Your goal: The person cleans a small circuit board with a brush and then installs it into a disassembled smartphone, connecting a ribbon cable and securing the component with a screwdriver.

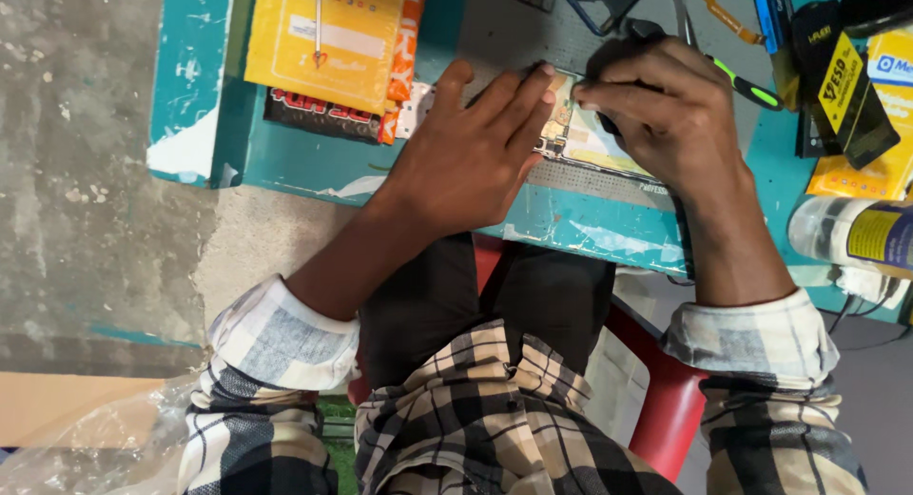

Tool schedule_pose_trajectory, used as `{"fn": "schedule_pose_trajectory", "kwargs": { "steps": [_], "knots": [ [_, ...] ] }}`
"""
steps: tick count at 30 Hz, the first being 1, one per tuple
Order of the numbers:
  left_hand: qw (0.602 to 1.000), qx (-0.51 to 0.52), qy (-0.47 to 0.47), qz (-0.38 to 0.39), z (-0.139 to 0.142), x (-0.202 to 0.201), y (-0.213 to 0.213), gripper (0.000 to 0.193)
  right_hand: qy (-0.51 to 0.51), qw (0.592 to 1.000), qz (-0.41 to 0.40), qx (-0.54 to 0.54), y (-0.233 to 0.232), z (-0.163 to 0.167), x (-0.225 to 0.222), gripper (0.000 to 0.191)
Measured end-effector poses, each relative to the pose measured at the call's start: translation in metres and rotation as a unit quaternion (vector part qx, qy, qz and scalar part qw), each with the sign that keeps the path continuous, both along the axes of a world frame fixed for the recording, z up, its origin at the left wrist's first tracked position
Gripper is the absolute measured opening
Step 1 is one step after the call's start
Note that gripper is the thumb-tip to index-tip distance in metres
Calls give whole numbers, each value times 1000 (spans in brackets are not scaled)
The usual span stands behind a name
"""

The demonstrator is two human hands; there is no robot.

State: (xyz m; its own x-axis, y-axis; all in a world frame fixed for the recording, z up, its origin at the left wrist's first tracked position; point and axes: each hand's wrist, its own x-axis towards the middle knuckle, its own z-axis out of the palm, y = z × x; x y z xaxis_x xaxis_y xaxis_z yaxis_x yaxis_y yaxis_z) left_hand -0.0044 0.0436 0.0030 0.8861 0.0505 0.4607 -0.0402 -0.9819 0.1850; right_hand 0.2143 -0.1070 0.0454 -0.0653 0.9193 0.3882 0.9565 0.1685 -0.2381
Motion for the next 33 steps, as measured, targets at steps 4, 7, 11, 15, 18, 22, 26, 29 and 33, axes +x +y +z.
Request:
{"fn": "schedule_pose_trajectory", "kwargs": {
  "steps": [4,7,11,15,18,22,26,29,33],
  "knots": [
    [1000,-1,-8,0,-1,1,0,55,12,1000,-4,2,3,3,-2,28],
    [1000,2,-8,-2,-1,1,0,55,3,1000,6,12,5,6,-4,26],
    [1000,12,-10,-3,-4,1,0,54,-25,1000,-6,-7,3,5,-4,27],
    [1000,16,-7,-2,-5,2,0,53,-19,1000,-12,-16,1,2,-2,25],
    [1000,10,-5,-1,-5,3,0,53,2,999,-16,-28,1,1,-1,26],
    [1000,8,-1,0,-5,3,-1,52,27,999,-16,-34,1,2,-1,28],
    [1000,5,4,0,-4,1,-1,52,0,999,-19,-30,1,5,-3,25],
    [1000,1,3,-1,-2,1,-1,51,-35,999,-16,-25,2,9,-5,25],
    [1000,-3,-2,5,1,2,-1,51,-59,998,-11,-25,5,13,-8,23]
  ]
}}
